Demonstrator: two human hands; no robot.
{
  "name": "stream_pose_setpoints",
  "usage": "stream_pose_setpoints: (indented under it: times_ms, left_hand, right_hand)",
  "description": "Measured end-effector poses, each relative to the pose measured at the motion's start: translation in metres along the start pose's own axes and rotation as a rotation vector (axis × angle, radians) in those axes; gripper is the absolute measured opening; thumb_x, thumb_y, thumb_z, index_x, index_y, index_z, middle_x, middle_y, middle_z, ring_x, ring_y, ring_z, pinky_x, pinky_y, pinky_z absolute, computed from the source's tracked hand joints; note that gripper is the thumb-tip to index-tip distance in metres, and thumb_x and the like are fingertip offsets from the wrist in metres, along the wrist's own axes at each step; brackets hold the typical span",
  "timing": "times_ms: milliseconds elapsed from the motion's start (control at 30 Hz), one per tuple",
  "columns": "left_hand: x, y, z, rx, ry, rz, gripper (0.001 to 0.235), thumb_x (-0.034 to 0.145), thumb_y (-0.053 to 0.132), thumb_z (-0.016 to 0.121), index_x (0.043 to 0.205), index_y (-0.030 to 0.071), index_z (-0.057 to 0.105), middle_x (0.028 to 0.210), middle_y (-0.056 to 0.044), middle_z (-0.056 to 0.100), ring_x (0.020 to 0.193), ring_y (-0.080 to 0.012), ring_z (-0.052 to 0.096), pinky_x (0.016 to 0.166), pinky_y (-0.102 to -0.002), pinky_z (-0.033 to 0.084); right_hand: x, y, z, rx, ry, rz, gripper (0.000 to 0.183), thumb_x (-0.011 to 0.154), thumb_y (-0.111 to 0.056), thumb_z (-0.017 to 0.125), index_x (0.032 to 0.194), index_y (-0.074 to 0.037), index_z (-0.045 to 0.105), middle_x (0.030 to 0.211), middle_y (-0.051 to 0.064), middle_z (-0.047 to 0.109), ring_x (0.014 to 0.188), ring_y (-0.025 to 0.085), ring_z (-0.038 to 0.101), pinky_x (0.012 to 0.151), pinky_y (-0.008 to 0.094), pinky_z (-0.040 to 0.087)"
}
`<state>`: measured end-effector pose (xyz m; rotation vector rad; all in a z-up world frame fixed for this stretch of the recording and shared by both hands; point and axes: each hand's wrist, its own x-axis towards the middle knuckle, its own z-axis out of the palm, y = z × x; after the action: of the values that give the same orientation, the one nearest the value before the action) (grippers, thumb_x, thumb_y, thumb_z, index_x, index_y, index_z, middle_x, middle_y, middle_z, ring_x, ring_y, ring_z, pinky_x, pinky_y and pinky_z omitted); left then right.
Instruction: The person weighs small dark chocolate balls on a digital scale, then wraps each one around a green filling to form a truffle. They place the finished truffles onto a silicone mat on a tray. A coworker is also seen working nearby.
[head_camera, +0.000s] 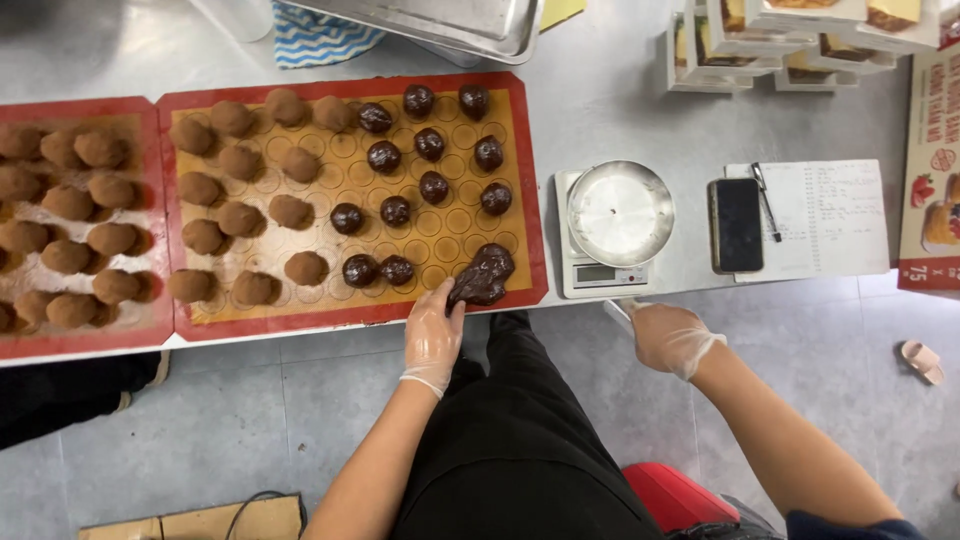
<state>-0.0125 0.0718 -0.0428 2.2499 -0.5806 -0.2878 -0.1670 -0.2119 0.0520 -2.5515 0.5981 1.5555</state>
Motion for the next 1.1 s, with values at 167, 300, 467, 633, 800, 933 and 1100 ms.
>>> stream_pose_setpoints:
  times_ms: [167,300,467,633,800,933,1100]
  left_hand:
    - [0.001,0.006,-0.014,-0.092,-0.026,-0.175,0.039,0.088,0.019,0.075,0.123,0.002,0.069,0.104,-0.020,0.071,0.091,-0.0339,0.069,0.086,-0.041,0.056]
    - [-0.001,0.002,-0.009,-0.108,-0.022,-0.231,0.041,0.087,0.022,0.076,0.122,0.001,0.069,0.102,-0.019,0.071,0.090,-0.0338,0.068,0.085,-0.042,0.055]
    - [-0.001,-0.011,0.008,-0.087,0.068,-0.158,0.039,0.087,0.020,0.076,0.120,0.000,0.070,0.108,-0.021,0.071,0.099,-0.0371,0.067,0.089,-0.043,0.054]
    - [-0.001,-0.008,0.007,-0.085,0.058,-0.212,0.032,0.088,0.018,0.074,0.115,0.001,0.071,0.108,-0.021,0.071,0.101,-0.0377,0.067,0.091,-0.044,0.054]
    - [-0.010,-0.023,0.022,-0.099,0.109,-0.105,0.029,0.089,0.011,0.072,0.117,0.001,0.069,0.107,-0.020,0.071,0.103,-0.0382,0.067,0.094,-0.044,0.054]
    - [-0.006,-0.001,0.003,-0.090,0.111,-0.084,0.051,0.083,0.014,0.077,0.128,-0.003,0.061,0.109,-0.024,0.066,0.102,-0.0409,0.064,0.091,-0.046,0.053]
    - [-0.003,-0.002,0.003,-0.025,0.018,-0.089,0.056,0.087,0.016,0.076,0.138,0.001,0.058,0.111,-0.021,0.064,0.103,-0.0406,0.063,0.091,-0.048,0.051]
  right_hand:
    - [-0.013,-0.049,0.001,0.274,0.479,-0.360,0.039,0.092,-0.021,0.060,0.128,-0.006,0.064,0.105,0.025,0.074,0.093,0.039,0.070,0.084,0.050,0.053]
    - [-0.019,-0.138,-0.042,0.486,0.560,-0.182,0.033,0.103,-0.032,0.051,0.104,-0.003,0.066,0.081,0.025,0.072,0.079,0.042,0.070,0.077,0.052,0.054]
    - [0.002,-0.179,-0.037,0.295,0.753,-0.329,0.032,0.104,-0.028,0.050,0.090,-0.002,0.065,0.072,0.018,0.070,0.062,0.036,0.070,0.059,0.046,0.057]
    - [0.031,-0.207,-0.039,0.188,0.734,-0.255,0.028,0.102,-0.022,0.051,0.093,0.001,0.063,0.065,0.016,0.069,0.058,0.034,0.070,0.054,0.046,0.057]
    - [0.052,-0.215,-0.052,0.313,0.823,-0.289,0.023,0.096,-0.021,0.053,0.094,-0.001,0.063,0.066,0.016,0.070,0.062,0.035,0.071,0.060,0.047,0.057]
    - [0.041,-0.191,-0.050,0.377,0.846,-0.295,0.033,0.104,-0.028,0.050,0.091,-0.002,0.065,0.068,0.020,0.069,0.062,0.041,0.068,0.059,0.052,0.053]
    - [0.004,-0.175,-0.046,0.359,0.901,-0.272,0.038,0.106,-0.031,0.049,0.085,-0.003,0.065,0.067,0.020,0.069,0.063,0.040,0.069,0.059,0.050,0.055]
